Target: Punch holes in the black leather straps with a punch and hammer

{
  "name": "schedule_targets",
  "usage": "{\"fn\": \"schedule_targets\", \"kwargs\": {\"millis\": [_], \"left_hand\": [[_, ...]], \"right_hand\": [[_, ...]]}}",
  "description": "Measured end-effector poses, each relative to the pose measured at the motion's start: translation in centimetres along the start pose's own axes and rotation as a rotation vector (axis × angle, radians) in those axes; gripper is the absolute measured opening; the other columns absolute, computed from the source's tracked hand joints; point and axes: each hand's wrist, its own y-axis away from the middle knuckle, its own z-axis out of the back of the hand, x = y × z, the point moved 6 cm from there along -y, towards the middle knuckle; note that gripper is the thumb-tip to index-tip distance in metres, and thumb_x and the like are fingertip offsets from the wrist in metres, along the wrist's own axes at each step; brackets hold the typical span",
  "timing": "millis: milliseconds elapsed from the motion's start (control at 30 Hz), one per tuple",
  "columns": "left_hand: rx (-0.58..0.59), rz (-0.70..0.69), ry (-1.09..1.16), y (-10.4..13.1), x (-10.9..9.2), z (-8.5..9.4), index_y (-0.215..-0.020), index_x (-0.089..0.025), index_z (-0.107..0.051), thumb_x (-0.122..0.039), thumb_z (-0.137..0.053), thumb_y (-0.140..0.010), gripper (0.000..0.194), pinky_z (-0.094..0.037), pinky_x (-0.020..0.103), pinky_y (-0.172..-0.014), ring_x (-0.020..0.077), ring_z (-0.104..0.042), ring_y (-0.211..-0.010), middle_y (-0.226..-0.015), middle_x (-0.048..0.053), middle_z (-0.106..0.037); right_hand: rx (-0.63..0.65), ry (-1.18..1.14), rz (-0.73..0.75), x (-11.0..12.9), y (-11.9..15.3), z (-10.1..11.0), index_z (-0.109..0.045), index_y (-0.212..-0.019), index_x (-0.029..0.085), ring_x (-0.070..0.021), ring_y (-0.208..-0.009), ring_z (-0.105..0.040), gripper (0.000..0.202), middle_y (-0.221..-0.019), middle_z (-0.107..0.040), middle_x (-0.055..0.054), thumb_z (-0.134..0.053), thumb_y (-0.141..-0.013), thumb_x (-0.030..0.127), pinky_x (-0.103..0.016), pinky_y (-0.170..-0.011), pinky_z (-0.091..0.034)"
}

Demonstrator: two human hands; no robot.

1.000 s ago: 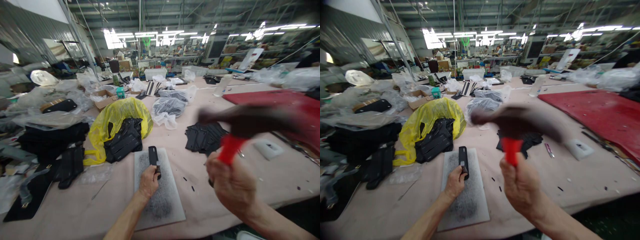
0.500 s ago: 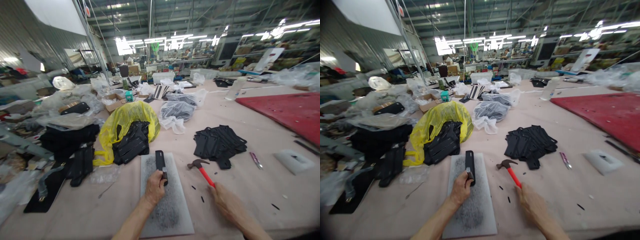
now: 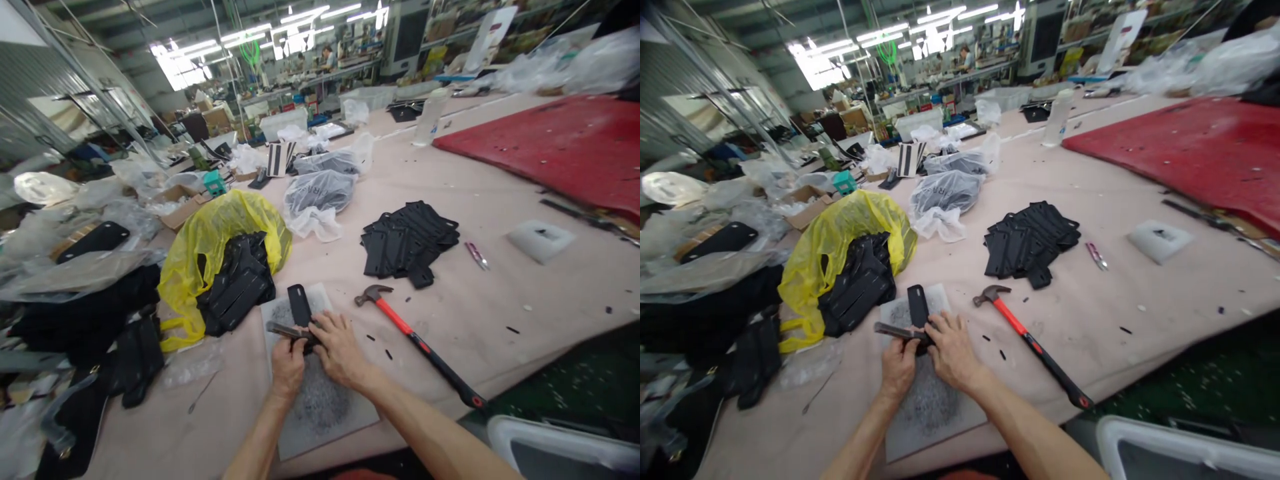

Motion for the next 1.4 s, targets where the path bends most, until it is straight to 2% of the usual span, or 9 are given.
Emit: {"fn": "schedule_targets", "kwargs": {"millis": [133,400,633,833,933,1067,1200,1267,1400], "left_hand": [[-0.187,0.199,0.048,-1.0,1.3,2.8,-0.092,-0.016,-0.069,-0.036,-0.054,-0.087,0.026,-0.056,0.034,-0.077,0.0231,-0.070,-0.083,-0.088,0.008,-0.076],[-0.057,0.067,0.001,0.3,2.0,2.9,-0.091,-0.018,-0.070,-0.032,-0.054,-0.085,0.022,-0.057,0.036,-0.081,0.0235,-0.070,-0.086,-0.089,0.007,-0.075],[-0.094,0.052,0.018,0.5,1.9,3.2,-0.092,-0.017,-0.069,-0.029,-0.051,-0.086,0.022,-0.058,0.037,-0.074,0.0243,-0.071,-0.081,-0.085,0.008,-0.075],[-0.106,0.082,0.051,0.9,2.6,2.9,-0.092,-0.018,-0.068,-0.022,-0.049,-0.084,0.021,-0.057,0.037,-0.075,0.0237,-0.071,-0.081,-0.085,0.008,-0.074],[-0.096,0.107,0.082,1.2,2.9,2.7,-0.091,-0.018,-0.068,-0.020,-0.048,-0.084,0.021,-0.056,0.036,-0.076,0.0234,-0.070,-0.083,-0.086,0.008,-0.073],[-0.074,0.124,0.139,1.3,3.1,2.6,-0.095,-0.017,-0.068,-0.018,-0.048,-0.083,0.023,-0.054,0.035,-0.079,0.0231,-0.069,-0.086,-0.090,0.009,-0.073],[-0.061,0.141,0.146,1.1,3.1,2.5,-0.099,-0.016,-0.069,-0.016,-0.047,-0.083,0.027,-0.053,0.036,-0.082,0.0238,-0.068,-0.088,-0.093,0.010,-0.073],[-0.067,0.140,0.137,1.1,3.2,2.5,-0.099,-0.015,-0.069,-0.017,-0.048,-0.082,0.027,-0.053,0.037,-0.084,0.0248,-0.068,-0.090,-0.094,0.012,-0.073],[-0.046,0.116,0.147,1.2,3.3,2.3,-0.100,-0.016,-0.070,-0.016,-0.047,-0.083,0.028,-0.052,0.037,-0.085,0.0244,-0.068,-0.092,-0.096,0.012,-0.073]], "right_hand": [[0.007,-0.029,0.001,-0.3,0.0,0.4,-0.051,-0.134,0.027,-0.0294,-0.139,-0.027,0.052,-0.147,-0.045,-0.004,-0.054,-0.082,0.021,-0.057,-0.112,-0.016],[-0.126,-0.039,-0.071,-0.7,-1.2,0.8,-0.055,-0.125,0.022,-0.0305,-0.132,-0.036,0.047,-0.142,-0.047,-0.011,-0.060,-0.079,0.027,-0.051,-0.111,-0.019],[-0.191,0.051,-0.253,-0.3,-8.9,0.5,-0.051,-0.128,0.013,-0.0378,-0.131,-0.037,0.061,-0.136,-0.050,-0.020,-0.069,-0.075,0.039,-0.054,-0.109,-0.017],[-0.178,-0.014,-0.278,-1.2,-13.6,0.6,-0.064,-0.087,0.016,-0.0252,-0.091,-0.062,0.016,-0.088,-0.070,-0.010,-0.054,-0.083,0.028,-0.038,-0.087,-0.041],[-0.185,-0.029,-0.275,-4.1,-13.8,3.9,-0.061,-0.084,0.017,-0.0193,-0.078,-0.064,0.021,-0.080,-0.069,-0.006,-0.046,-0.088,0.031,-0.028,-0.072,-0.045],[-0.230,0.069,-0.339,-11.4,-12.1,13.1,-0.064,-0.095,0.014,-0.0260,-0.082,-0.065,0.027,-0.090,-0.071,-0.014,-0.048,-0.088,0.034,-0.034,-0.072,-0.046],[-0.400,0.567,-0.507,-14.9,-10.9,21.6,-0.065,-0.113,0.009,-0.0396,-0.097,-0.062,0.037,-0.110,-0.066,-0.029,-0.049,-0.089,0.031,-0.047,-0.075,-0.043],[-0.368,0.622,-0.408,-12.4,-12.2,20.9,-0.065,-0.115,0.006,-0.0389,-0.099,-0.062,0.037,-0.110,-0.065,-0.029,-0.045,-0.090,0.027,-0.046,-0.077,-0.043],[-0.128,0.476,-0.011,-1.5,-17.6,10.0,-0.063,-0.119,0.015,-0.0233,-0.106,-0.062,0.033,-0.115,-0.068,-0.013,-0.047,-0.090,0.021,-0.033,-0.090,-0.042]]}}
